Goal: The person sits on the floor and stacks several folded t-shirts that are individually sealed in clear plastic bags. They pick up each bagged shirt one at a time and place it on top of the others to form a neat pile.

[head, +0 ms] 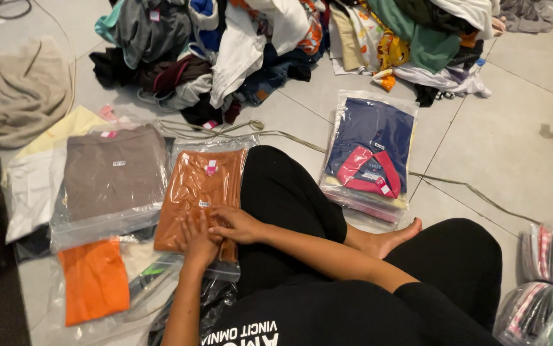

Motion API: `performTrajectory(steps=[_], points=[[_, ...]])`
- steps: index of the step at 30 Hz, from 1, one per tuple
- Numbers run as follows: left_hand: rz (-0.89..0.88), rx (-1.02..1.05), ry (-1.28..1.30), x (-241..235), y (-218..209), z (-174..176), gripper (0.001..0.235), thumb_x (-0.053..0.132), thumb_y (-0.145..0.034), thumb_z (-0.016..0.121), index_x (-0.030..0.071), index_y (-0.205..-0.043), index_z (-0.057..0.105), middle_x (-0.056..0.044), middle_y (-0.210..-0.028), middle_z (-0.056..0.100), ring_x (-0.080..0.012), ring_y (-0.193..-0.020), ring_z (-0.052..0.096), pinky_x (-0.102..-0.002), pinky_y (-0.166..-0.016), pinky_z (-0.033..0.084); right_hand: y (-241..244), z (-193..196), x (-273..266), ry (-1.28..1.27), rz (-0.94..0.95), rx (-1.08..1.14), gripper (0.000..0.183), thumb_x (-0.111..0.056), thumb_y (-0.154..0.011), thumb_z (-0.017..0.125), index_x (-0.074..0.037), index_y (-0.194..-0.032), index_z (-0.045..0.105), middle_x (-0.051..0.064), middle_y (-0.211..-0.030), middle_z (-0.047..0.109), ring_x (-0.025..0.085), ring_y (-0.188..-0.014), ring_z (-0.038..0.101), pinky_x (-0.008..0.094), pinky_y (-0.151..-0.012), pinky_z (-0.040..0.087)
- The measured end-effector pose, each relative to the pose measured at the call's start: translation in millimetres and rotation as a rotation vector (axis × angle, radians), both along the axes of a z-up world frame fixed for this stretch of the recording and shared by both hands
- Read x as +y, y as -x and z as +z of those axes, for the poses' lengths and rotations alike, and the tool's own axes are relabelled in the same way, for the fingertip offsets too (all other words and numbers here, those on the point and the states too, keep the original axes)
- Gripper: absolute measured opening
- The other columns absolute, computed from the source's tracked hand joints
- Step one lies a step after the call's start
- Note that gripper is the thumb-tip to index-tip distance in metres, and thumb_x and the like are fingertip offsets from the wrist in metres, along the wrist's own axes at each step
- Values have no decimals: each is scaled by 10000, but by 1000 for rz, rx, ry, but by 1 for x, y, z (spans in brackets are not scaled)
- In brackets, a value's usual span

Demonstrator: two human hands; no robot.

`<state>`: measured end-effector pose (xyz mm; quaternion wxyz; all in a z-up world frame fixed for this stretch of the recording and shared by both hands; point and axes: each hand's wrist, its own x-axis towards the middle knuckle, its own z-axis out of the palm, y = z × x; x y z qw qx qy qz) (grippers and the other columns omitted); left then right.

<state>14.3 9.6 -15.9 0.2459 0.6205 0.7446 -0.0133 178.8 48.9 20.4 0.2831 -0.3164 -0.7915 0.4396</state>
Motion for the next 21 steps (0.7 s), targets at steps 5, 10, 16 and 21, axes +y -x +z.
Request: performTrajectory(steps=[5, 10, 16, 21], points=[[-14, -105, -19, -10, -16, -24, 940, 289, -817, 624, 207, -1532, 19, -133, -1592, -108, -341, -1467, -79, -687, -1094, 104, 1, -4, -1, -22, -28, -15, 492, -449, -898, 617, -109, -1251, 578, 217, -1356, 508, 388, -1237, 508, 441, -1009, 445], [-41, -111, -95, -18, -52, -1, 855, 337, -863, 515, 49, -1513, 41, -151, -1591, -134, -333, -1466, -107, -678, -1108, 71, -3, 18, -6, 60, -45, 30, 439, -378, -906, 624, -51, -1197, 590, 246, -1276, 553, 436, -1169, 540, 475, -954, 488], [-14, -145, -118, -24, -61, 24, 802, 354, -892, 470, 3, -1501, 84, -190, -1582, -97, -349, -1462, -96, -696, -1102, 58, -5, 32, -10, 166, -89, 81, 392, -295, -893, 662, -73, -1211, 604, 229, -1275, 563, 417, -1155, 556, 438, -924, 520], [-15, -163, -162, -24, -64, 13, 767, 339, -901, 430, -9, -1498, 97, -213, -1576, -86, -383, -1454, -77, -703, -1090, 63, -10, 27, -9, 293, -103, 181, 411, -259, -900, 675, -23, -1226, 589, 269, -1286, 514, 448, -1175, 522, 461, -966, 469]])
